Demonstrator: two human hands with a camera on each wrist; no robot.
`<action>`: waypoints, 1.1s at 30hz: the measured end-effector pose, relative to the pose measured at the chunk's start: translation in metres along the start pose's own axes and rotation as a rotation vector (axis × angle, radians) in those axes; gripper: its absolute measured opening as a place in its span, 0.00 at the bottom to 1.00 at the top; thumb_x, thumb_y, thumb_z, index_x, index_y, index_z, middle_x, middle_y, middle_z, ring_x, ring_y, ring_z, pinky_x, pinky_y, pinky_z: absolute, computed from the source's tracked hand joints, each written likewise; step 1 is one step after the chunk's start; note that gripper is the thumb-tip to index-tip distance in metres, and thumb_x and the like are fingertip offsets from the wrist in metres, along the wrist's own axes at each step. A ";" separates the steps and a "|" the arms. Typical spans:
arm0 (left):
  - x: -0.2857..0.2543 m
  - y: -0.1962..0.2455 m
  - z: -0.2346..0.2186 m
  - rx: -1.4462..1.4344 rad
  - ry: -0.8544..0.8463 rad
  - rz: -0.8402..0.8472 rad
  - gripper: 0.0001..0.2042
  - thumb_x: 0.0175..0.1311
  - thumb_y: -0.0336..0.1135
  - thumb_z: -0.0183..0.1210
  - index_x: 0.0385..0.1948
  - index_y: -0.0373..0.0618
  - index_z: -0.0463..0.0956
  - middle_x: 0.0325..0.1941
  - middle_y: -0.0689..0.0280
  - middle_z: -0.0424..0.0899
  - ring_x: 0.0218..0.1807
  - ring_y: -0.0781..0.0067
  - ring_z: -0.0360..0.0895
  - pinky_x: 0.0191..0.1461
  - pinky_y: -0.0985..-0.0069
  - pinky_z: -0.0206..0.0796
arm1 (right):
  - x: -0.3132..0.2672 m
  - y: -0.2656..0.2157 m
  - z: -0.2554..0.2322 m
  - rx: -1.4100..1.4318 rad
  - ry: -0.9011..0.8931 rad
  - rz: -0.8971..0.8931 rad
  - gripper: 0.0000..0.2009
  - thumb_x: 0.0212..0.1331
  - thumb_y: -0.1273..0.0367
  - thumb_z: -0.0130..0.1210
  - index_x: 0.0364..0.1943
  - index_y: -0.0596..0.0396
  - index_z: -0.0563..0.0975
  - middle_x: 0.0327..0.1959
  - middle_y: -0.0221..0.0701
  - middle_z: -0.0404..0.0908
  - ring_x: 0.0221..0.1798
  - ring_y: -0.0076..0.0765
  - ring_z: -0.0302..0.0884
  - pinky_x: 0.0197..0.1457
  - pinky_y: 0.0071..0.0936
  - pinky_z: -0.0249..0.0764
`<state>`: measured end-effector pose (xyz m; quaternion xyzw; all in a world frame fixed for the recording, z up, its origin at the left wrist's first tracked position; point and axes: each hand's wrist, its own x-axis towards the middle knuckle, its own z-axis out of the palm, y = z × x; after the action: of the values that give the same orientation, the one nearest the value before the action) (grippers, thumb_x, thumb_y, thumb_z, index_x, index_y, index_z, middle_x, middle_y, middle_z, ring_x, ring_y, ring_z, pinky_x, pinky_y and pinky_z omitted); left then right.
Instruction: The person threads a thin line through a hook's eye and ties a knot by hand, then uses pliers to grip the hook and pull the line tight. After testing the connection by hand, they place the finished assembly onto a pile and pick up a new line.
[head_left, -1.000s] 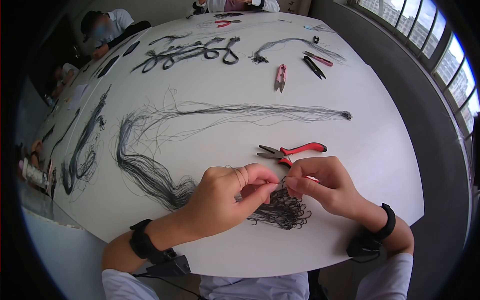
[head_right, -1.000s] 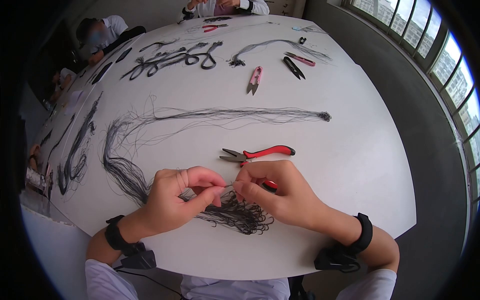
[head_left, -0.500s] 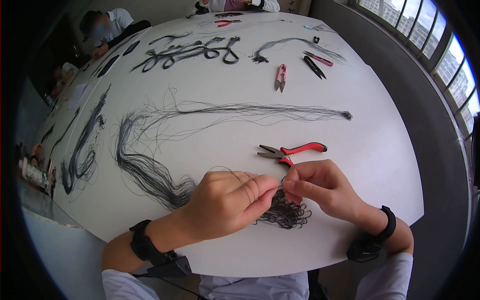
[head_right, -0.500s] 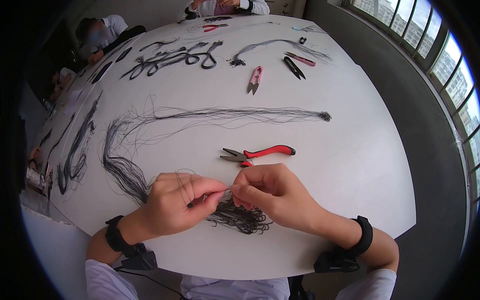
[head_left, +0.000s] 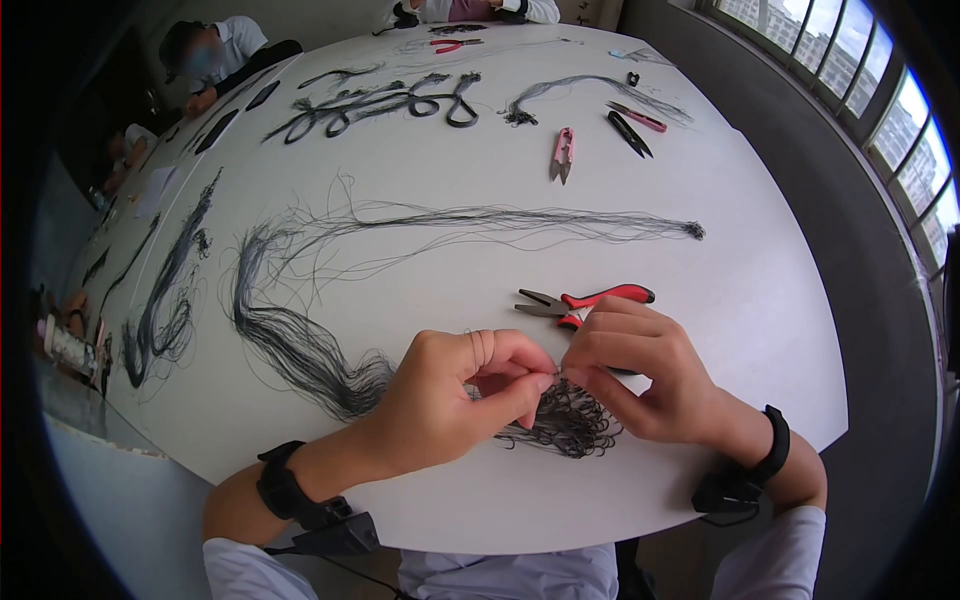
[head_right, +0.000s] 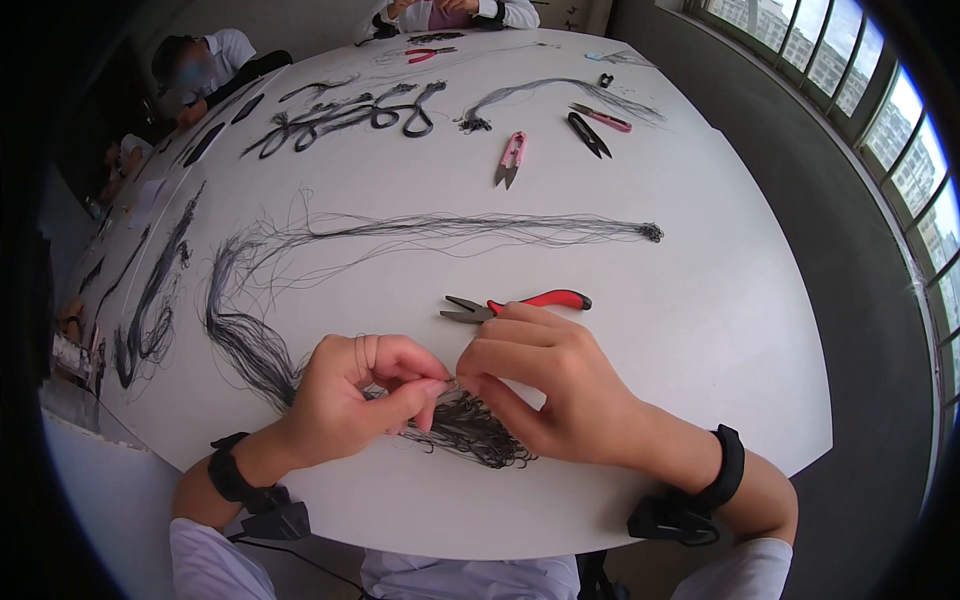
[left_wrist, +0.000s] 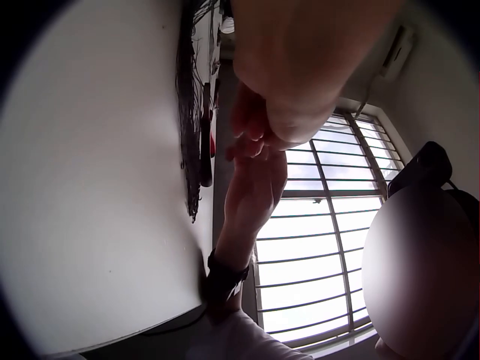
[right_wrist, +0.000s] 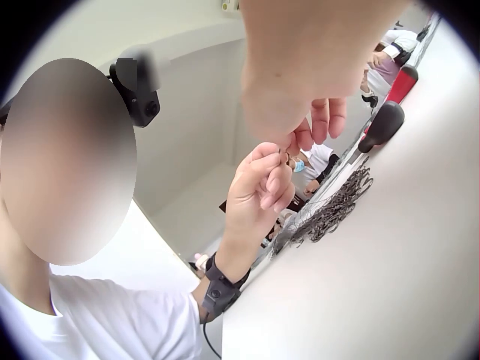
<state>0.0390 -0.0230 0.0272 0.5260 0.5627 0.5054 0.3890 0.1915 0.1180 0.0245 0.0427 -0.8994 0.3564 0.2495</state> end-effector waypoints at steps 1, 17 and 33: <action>0.000 0.003 -0.001 -0.147 -0.036 -0.166 0.03 0.57 0.22 0.54 0.31 0.35 0.77 0.23 0.66 0.80 0.23 0.84 0.75 0.28 0.87 0.67 | 0.000 0.000 0.000 0.024 -0.002 0.003 0.04 0.45 0.81 0.52 0.26 0.60 0.74 0.24 0.33 0.74 0.27 0.37 0.70 0.31 0.28 0.66; 0.004 -0.014 0.002 0.722 0.168 0.631 0.07 0.48 0.22 0.62 0.30 0.39 0.77 0.17 0.67 0.77 0.16 0.78 0.73 0.22 0.83 0.65 | -0.004 -0.008 -0.001 0.784 -0.092 0.690 0.13 0.62 0.69 0.47 0.24 0.63 0.75 0.21 0.27 0.74 0.24 0.18 0.68 0.29 0.17 0.66; 0.000 -0.013 -0.002 0.763 0.059 0.693 0.07 0.46 0.25 0.61 0.28 0.35 0.76 0.19 0.61 0.78 0.22 0.67 0.78 0.26 0.78 0.71 | -0.007 -0.014 0.010 0.375 -0.023 0.452 0.06 0.57 0.73 0.50 0.25 0.62 0.74 0.19 0.31 0.74 0.22 0.24 0.67 0.28 0.22 0.66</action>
<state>0.0348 -0.0220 0.0149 0.7715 0.5103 0.3782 -0.0370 0.1974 0.1008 0.0236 -0.1092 -0.8073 0.5625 0.1413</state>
